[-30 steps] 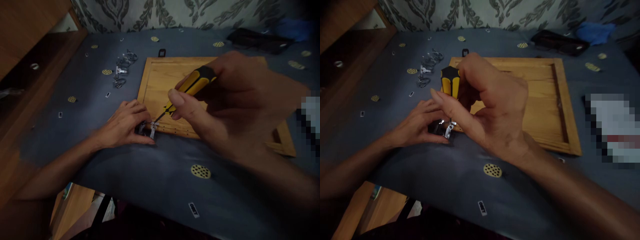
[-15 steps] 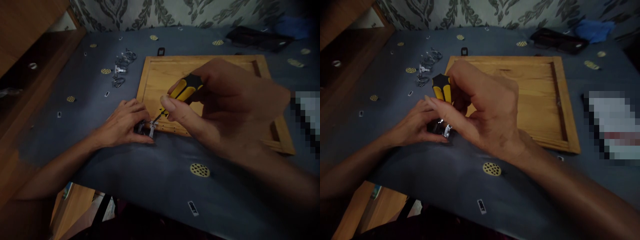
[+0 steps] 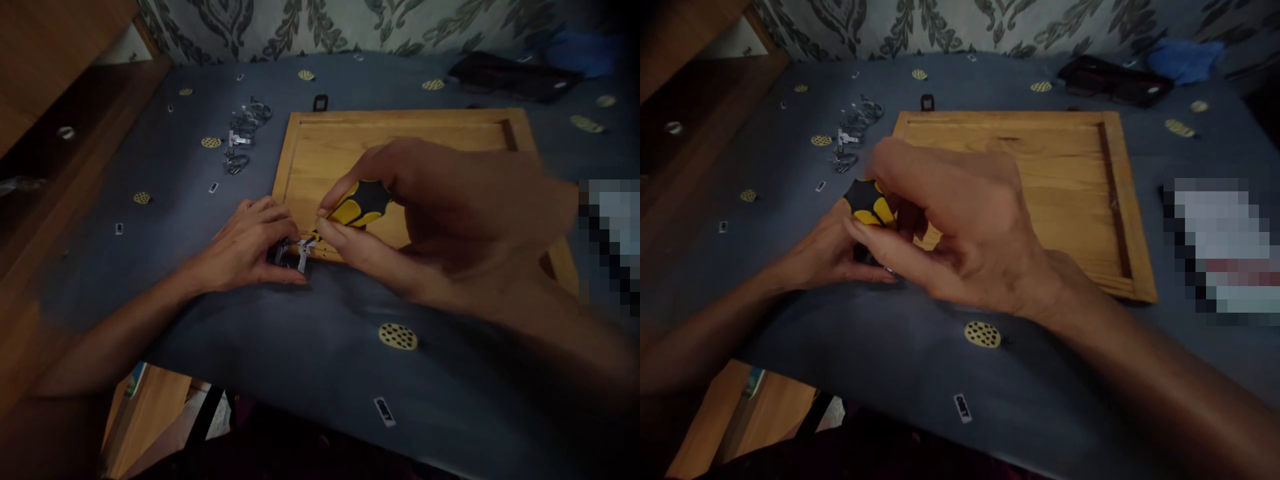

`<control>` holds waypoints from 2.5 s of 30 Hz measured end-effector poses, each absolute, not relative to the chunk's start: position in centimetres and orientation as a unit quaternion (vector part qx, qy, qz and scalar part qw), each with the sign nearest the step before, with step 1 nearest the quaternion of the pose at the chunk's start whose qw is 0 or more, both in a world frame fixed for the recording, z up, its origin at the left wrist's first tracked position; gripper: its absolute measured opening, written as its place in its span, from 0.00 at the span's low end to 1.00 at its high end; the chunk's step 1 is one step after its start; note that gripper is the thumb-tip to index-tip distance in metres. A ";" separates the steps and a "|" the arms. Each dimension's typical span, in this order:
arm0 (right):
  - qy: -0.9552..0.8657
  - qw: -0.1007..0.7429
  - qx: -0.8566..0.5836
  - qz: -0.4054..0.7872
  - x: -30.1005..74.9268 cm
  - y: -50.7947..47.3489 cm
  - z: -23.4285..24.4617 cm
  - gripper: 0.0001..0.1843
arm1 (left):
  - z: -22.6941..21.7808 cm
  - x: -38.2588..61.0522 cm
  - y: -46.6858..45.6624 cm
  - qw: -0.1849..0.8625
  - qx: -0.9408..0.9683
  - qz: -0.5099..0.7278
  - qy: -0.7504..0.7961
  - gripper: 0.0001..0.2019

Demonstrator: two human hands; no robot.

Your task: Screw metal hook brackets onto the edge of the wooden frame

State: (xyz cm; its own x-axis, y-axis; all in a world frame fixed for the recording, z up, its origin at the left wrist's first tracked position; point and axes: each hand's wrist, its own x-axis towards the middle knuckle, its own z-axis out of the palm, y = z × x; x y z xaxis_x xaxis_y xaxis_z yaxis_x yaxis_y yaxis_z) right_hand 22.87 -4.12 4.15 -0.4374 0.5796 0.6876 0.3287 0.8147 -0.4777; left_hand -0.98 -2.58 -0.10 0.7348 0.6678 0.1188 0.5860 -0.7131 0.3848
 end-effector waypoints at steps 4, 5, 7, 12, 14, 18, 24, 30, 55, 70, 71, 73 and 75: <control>-0.827 0.453 -0.286 0.168 23.0 -3.8 4.1 0.11 | -0.4 -1.1 -2.5 0.145 0.921 0.140 0.332 0.27; -0.822 0.457 -0.288 0.178 23.0 -3.7 4.0 0.13 | -0.4 -1.1 -2.5 0.147 0.921 0.137 0.334 0.28; -0.816 0.462 -0.293 0.186 23.0 -3.6 4.0 0.17 | -0.4 -1.1 -2.5 0.149 0.921 0.135 0.335 0.28; -0.799 0.479 -0.316 0.180 22.7 -3.7 4.0 0.20 | -0.2 -1.1 -2.5 0.152 0.921 0.135 0.332 0.27; -0.795 0.486 -0.310 0.189 22.6 -3.6 4.0 0.21 | -0.3 -1.1 -2.5 0.156 0.921 0.135 0.332 0.28; -0.802 0.486 -0.288 0.196 22.5 -3.4 3.9 0.22 | -0.4 -1.2 -2.4 0.154 0.920 0.143 0.331 0.27; -0.810 0.493 -0.271 0.165 22.4 -3.6 3.9 0.21 | -0.4 -1.1 -2.5 0.150 0.924 0.154 0.318 0.26; -0.805 0.480 -0.290 0.195 22.3 -3.7 4.1 0.24 | -0.2 -1.1 -2.5 0.142 0.924 0.132 0.330 0.25; -0.764 0.529 -0.326 0.174 22.0 -4.3 4.6 0.25 | 0.2 -1.1 -2.6 0.147 0.924 0.113 0.335 0.27; -0.786 0.513 -0.316 0.141 22.1 -4.1 3.6 0.20 | -0.1 -1.1 -2.6 0.132 0.925 0.116 0.337 0.29; -0.787 0.508 -0.315 0.150 22.1 -4.1 3.6 0.20 | 0.0 -1.1 -2.6 0.131 0.926 0.115 0.335 0.29; -0.791 0.496 -0.314 0.172 22.3 -4.1 3.7 0.18 | 0.2 -1.1 -2.6 0.129 0.927 0.112 0.334 0.28; -0.794 0.488 -0.319 0.176 22.5 -4.1 3.9 0.17 | 0.3 -1.1 -2.6 0.132 0.926 0.106 0.338 0.28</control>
